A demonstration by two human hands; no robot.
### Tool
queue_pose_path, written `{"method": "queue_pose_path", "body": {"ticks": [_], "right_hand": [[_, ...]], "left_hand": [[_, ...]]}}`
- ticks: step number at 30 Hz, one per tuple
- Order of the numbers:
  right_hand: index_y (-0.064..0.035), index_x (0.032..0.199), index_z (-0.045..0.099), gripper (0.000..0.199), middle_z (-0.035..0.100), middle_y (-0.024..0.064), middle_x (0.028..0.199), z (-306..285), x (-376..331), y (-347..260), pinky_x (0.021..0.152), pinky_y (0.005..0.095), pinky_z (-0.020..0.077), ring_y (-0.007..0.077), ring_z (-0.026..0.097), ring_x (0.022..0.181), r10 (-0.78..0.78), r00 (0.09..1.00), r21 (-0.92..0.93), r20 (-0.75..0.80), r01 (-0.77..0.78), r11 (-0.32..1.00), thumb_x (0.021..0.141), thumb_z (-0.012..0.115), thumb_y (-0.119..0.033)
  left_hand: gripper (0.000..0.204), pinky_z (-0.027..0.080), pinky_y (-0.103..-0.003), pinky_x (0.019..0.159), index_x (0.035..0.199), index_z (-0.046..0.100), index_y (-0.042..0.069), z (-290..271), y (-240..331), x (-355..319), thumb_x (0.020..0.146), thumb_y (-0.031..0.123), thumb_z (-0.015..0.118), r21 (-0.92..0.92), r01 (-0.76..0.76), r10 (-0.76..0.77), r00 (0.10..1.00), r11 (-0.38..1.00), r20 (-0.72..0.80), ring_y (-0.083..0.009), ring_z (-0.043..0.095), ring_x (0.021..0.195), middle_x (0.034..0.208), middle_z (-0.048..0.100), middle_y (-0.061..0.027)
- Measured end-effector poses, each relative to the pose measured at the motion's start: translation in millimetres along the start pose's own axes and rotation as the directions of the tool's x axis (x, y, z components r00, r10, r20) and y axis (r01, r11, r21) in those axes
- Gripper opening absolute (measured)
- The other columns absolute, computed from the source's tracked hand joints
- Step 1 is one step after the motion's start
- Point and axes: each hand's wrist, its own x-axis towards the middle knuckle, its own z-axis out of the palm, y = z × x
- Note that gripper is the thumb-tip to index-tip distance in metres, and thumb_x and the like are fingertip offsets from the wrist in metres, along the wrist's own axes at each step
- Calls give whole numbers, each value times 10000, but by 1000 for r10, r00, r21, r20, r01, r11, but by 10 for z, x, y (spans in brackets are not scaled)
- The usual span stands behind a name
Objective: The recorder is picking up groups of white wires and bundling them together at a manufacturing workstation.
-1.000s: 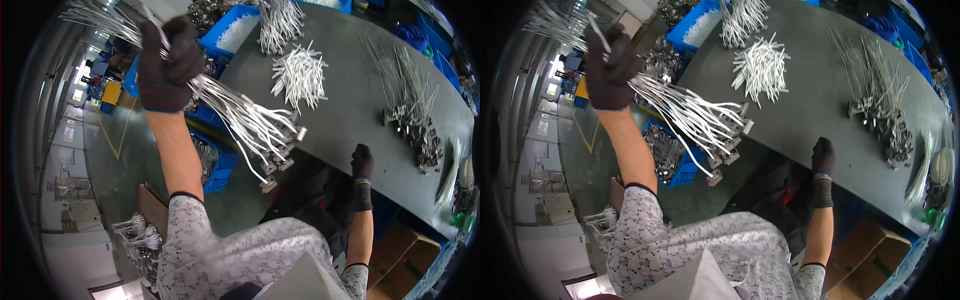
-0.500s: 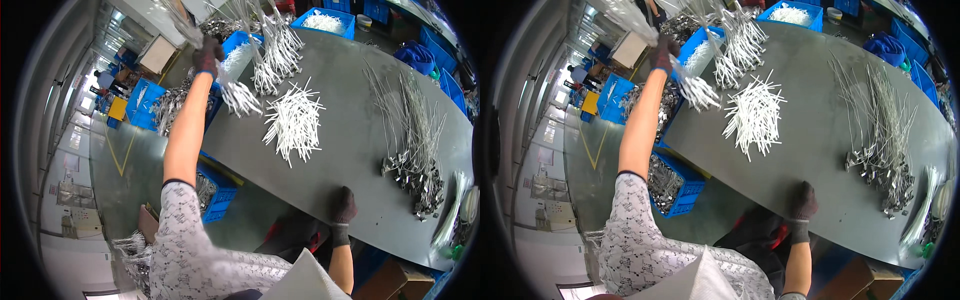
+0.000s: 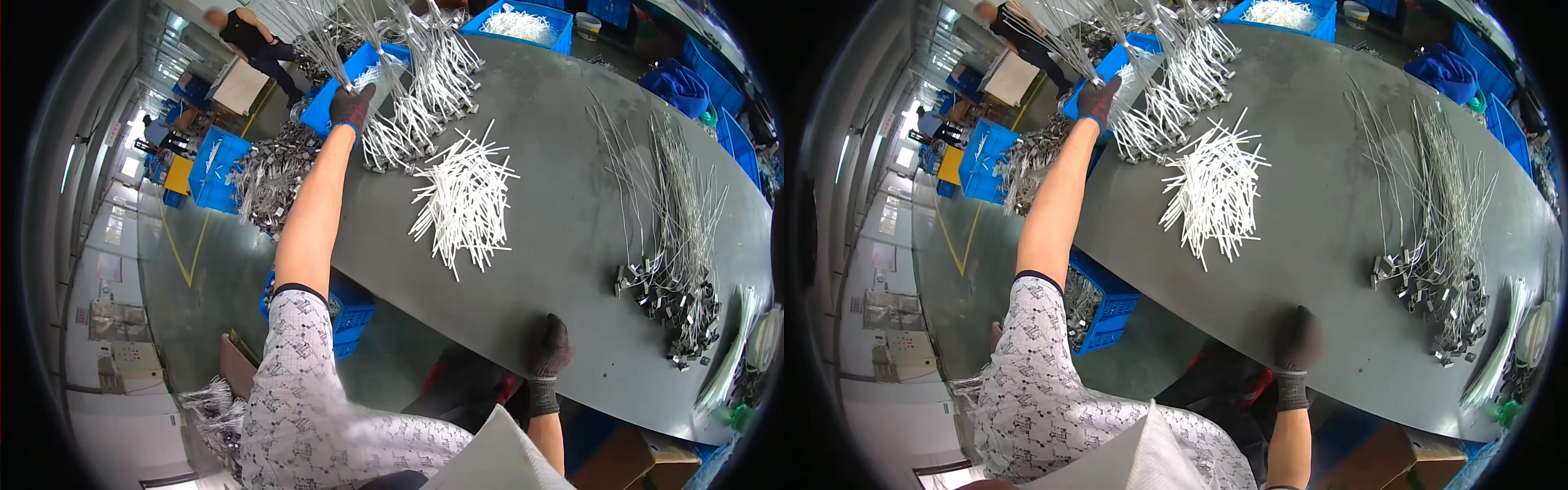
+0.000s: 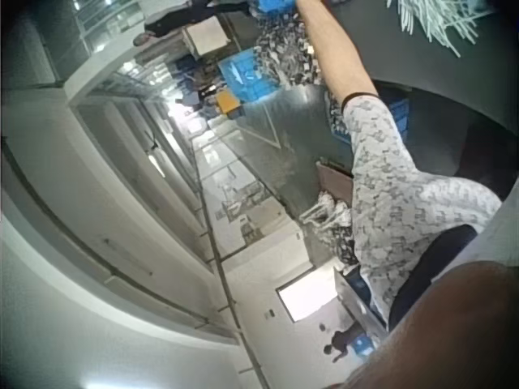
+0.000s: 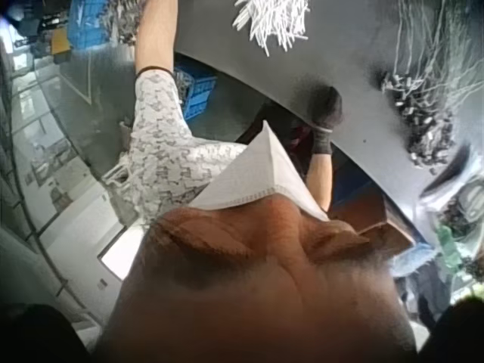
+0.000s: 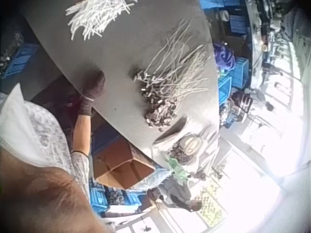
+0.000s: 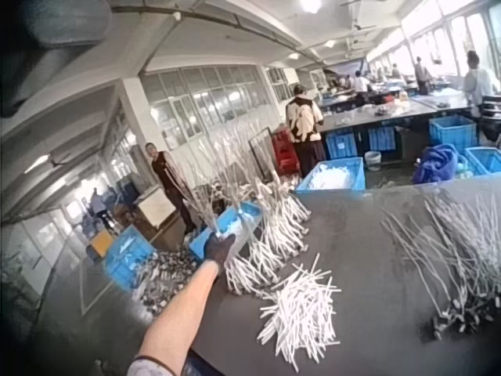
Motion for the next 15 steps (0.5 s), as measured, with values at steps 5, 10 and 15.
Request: {"method": "queue_pose_path", "body": {"ticks": [5,10,15], "right_hand": [[-90,1143,676,317,712,107,1083,-18,5,-83,769,407,563,322,704,943,1,1000,16,9,-1,1000,843,657,-187],[-82,1163,673,337,709,120,1094,-45,-23,-73,802,409,558,329,702,963,23,999,25,32,-24,999,839,678,-176],[-80,1166,676,331,710,129,1090,-91,-30,-114,831,403,555,330,702,978,65,995,19,73,-66,998,843,688,-155]], "left_hand": [[887,459,-441,1037,1345,528,-43,-119,-138,-389,722,530,792,210,-96,120,987,973,-106,-411,575,1239,1332,598,-270],[424,497,-471,934,1199,608,42,390,-423,-1745,891,320,698,233,-260,323,900,937,-291,-381,632,1075,1153,662,-200],[389,482,-462,948,1132,680,57,984,-291,-1972,949,394,618,137,-592,514,775,794,367,-385,634,1056,1113,681,-186]]}}
